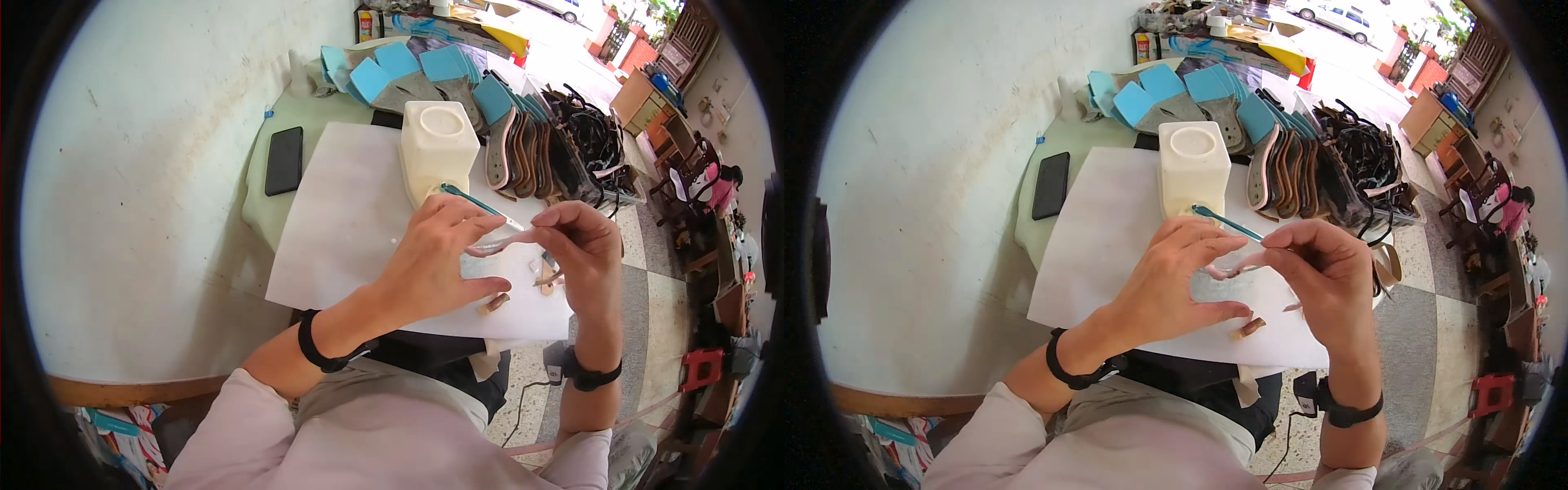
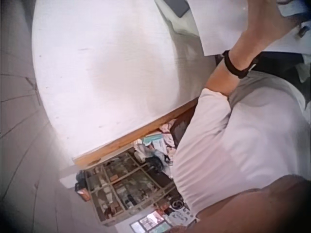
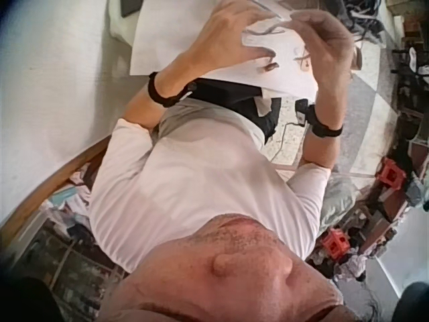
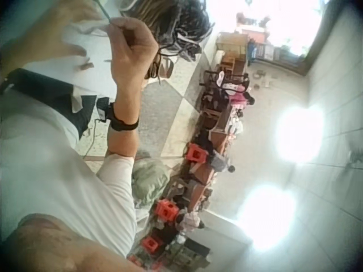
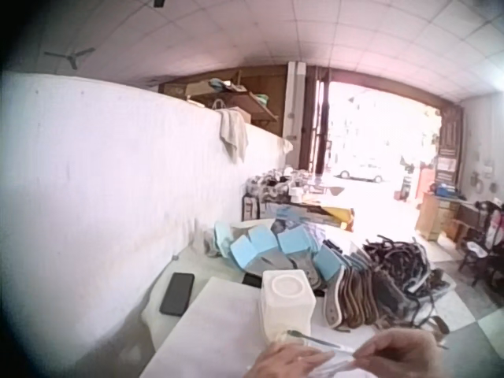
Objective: Applying adhesive to a shoe insole component using a brush and then attaching a small strip to the heel area.
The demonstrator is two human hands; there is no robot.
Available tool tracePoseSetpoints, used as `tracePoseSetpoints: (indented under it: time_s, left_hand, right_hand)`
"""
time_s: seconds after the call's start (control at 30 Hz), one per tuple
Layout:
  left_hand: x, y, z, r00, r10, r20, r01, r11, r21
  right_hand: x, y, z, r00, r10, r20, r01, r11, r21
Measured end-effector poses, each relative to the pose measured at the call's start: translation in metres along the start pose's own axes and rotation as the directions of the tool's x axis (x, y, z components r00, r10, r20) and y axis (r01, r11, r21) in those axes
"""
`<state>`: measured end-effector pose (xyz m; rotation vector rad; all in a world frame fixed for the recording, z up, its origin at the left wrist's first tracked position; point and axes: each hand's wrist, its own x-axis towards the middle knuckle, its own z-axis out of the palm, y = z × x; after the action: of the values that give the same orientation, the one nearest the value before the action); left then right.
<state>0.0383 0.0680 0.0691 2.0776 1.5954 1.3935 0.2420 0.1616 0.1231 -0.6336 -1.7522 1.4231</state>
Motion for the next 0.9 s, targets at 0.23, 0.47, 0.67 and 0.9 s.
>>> tracePoseSetpoints:
  time_s: [0.23, 0.47, 0.67, 0.9]
  left_hand:
    - [-0.007, -0.013, 0.004, 0.999, 0.047, -0.025, -0.048, 0.997, -0.065]
    - [-0.011, -0.014, 0.006, 0.999, 0.029, -0.017, -0.030, 0.997, -0.067]
    - [-0.017, -0.011, 0.009, 0.983, 0.164, -0.087, -0.156, 0.983, 0.100]
    - [-0.018, -0.011, 0.011, 0.967, 0.240, -0.086, -0.219, 0.955, 0.201]
  right_hand:
    - [0.000, -0.004, 0.011, 1.000, -0.012, 0.028, 0.012, 1.000, 0.019]
    - [-0.016, 0.000, -0.019, 0.999, 0.031, -0.039, -0.036, 0.990, -0.136]
    - [-0.029, 0.013, -0.043, 0.943, 0.311, 0.120, -0.229, 0.865, -0.446]
    - [-0.023, 0.015, 0.008, 0.886, 0.396, 0.241, -0.375, 0.918, -0.130]
